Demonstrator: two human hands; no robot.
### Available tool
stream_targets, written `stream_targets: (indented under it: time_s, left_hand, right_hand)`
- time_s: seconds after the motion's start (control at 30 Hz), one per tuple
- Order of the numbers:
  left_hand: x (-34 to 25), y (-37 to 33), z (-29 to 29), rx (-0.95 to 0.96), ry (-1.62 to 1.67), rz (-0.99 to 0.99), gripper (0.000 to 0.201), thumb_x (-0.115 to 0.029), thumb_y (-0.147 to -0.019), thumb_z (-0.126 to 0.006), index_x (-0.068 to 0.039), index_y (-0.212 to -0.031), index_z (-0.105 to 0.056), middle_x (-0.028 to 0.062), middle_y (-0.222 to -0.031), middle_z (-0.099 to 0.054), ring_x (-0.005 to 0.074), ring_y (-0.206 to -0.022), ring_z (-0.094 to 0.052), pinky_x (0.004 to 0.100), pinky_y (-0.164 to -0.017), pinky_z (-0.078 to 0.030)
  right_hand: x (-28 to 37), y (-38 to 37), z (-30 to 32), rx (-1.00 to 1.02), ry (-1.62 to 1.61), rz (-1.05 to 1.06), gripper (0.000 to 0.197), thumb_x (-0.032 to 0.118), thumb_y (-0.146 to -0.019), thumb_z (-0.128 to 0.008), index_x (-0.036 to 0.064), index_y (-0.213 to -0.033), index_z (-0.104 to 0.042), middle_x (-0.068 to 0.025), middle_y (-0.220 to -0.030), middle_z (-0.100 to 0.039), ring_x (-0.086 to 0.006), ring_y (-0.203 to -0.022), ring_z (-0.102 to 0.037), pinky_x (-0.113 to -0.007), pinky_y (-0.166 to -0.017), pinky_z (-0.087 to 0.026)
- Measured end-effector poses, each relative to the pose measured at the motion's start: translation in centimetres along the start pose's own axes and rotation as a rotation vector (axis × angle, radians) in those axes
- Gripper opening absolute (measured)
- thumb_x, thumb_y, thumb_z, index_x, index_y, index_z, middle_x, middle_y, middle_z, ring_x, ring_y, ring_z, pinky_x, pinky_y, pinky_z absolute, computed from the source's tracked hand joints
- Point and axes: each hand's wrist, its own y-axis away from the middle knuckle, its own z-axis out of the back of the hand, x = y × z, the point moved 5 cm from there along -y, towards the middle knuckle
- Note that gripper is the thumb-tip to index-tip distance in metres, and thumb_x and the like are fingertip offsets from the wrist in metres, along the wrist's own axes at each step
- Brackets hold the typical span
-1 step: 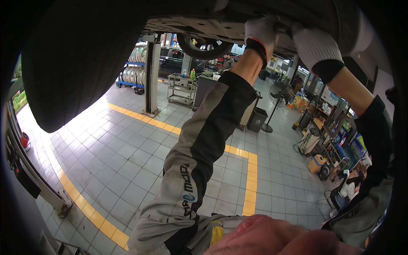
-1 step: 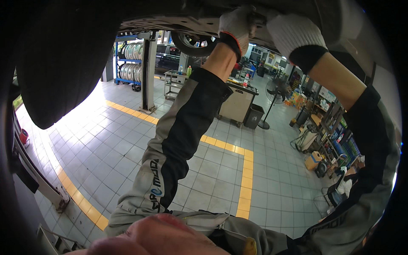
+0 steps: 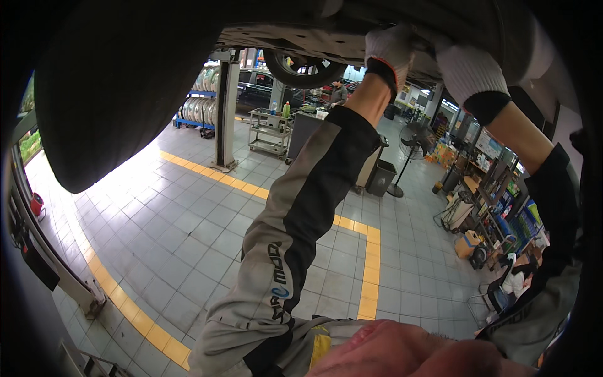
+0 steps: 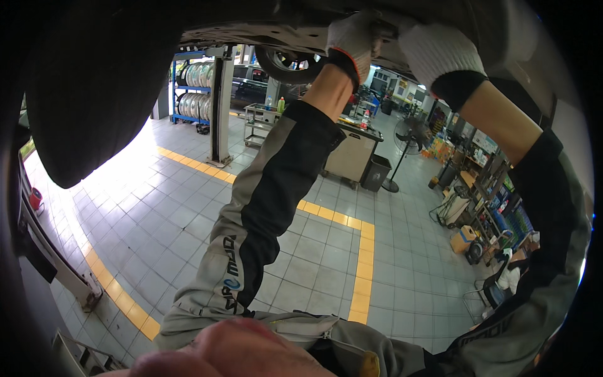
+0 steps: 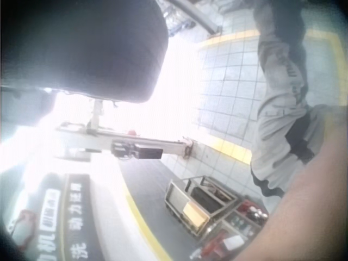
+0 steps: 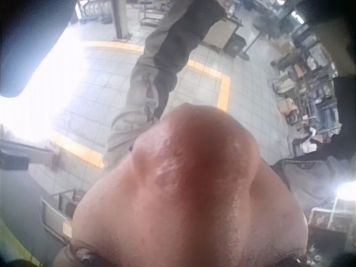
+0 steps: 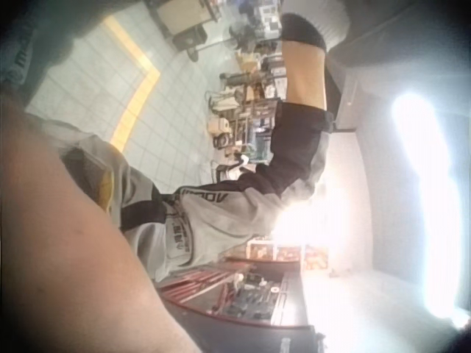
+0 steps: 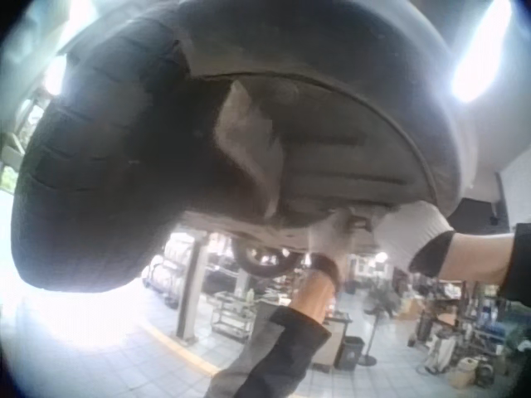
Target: The person works under a raised car, using a wrench to loosen and tighten bolts on the undercarriage. They move along the vehicle, adjusting multiple fasteners and occasionally repositioning to reach different areas.
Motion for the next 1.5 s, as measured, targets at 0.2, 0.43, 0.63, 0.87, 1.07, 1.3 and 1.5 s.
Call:
stream_targets:
  time_s: [0.2,0.43,0.63,0.87,1.07,1.3,1.5]
  left_hand:
    - [-0.4,0.5,-0.2,-0.083,0.01,0.174,0.013,-0.011,-0.101,-0.069,-0.002,-0.093,-0.072,0.006,-0.067,-0.063,0.0157,-0.05,-0.053,0.0348,-0.048,-0.035]
    - [-0.9,0.6,-0.7,0.056,-0.112,0.057,0.02,-0.01,-0.102,-0.065,-0.003,-0.085,-0.072,0.0043,-0.065,-0.062,0.0146,-0.049,-0.051,0.0323,-0.047,-0.035]
    - [-1.3,1.6,-1.6,0.077,-0.389,-0.086,0.022,-0.011,-0.106,-0.061,-0.003,-0.091,-0.075,0.0031,-0.066,-0.061,0.0136,-0.052,-0.052,0.0329,-0.049,-0.034]
    - [-1.1,1.2,-0.8,0.039,0.011,0.188,0.015,-0.013,-0.103,-0.064,-0.003,-0.097,-0.074,0.0021,-0.067,-0.061,0.0137,-0.052,-0.052,0.0299,-0.049,-0.035]
    - [-1.0,0.6,-0.1,0.097,-0.022,0.209,0.019,-0.019,-0.106,-0.064,-0.004,-0.097,-0.073,0.0032,-0.069,-0.065,0.0116,-0.053,-0.055,0.0279,-0.047,-0.038]
    - [-3.3,1.8,-1.3,0.105,-0.94,-0.308,0.025,-0.017,-0.105,-0.06,-0.007,-0.086,-0.071,0.0029,-0.072,-0.067,0.0191,-0.063,-0.065,0.0372,-0.055,-0.046]
    - [-2.1,2.2,-1.5,-0.011,-0.193,0.159,0.028,-0.016,-0.105,-0.061,-0.006,-0.082,-0.072,-0.0023,-0.065,-0.056,0.0094,-0.053,-0.049,0.0301,-0.048,-0.036]
  right_hand:
    - [0.4,-2.5,-1.7,0.18,-0.229,0.161,0.033,0.029,-0.104,-0.068,-0.0014,-0.118,-0.069,-0.0162,-0.082,-0.074,-0.0273,-0.076,-0.075,-0.039,-0.069,-0.06]
    - [1.3,-0.4,-1.8,-0.082,0.231,0.273,0.021,0.009,-0.095,-0.069,0.004,-0.113,-0.076,-0.0191,-0.097,-0.078,-0.0341,-0.094,-0.078,-0.043,-0.082,-0.065]
    - [0.2,0.4,0.2,-0.102,0.014,0.014,0.023,0.014,-0.102,-0.064,0.0013,-0.12,-0.07,-0.0239,-0.099,-0.078,-0.0379,-0.096,-0.078,-0.047,-0.083,-0.066]
    - [0.4,-0.9,-0.6,0.021,-0.024,0.191,0.029,0.008,-0.1,-0.061,0.003,-0.127,-0.069,-0.0209,-0.091,-0.077,-0.0347,-0.087,-0.079,-0.041,-0.075,-0.066]
    - [0.6,-1.2,-2.2,0.047,-0.112,0.371,0.022,0.014,-0.101,-0.065,0.0048,-0.12,-0.074,-0.0173,-0.089,-0.076,-0.0309,-0.083,-0.078,-0.043,-0.076,-0.064]
    - [-0.6,-0.7,-1.9,-0.023,-0.033,0.049,0.027,0.019,-0.104,-0.06,0.0026,-0.124,-0.07,-0.0219,-0.098,-0.078,-0.0364,-0.092,-0.079,-0.047,-0.08,-0.065]
    - [-0.6,0.0,-2.2,-0.14,-0.055,0.023,0.027,0.016,-0.104,-0.06,0.002,-0.125,-0.069,-0.0217,-0.093,-0.077,-0.0346,-0.086,-0.079,-0.044,-0.075,-0.066]
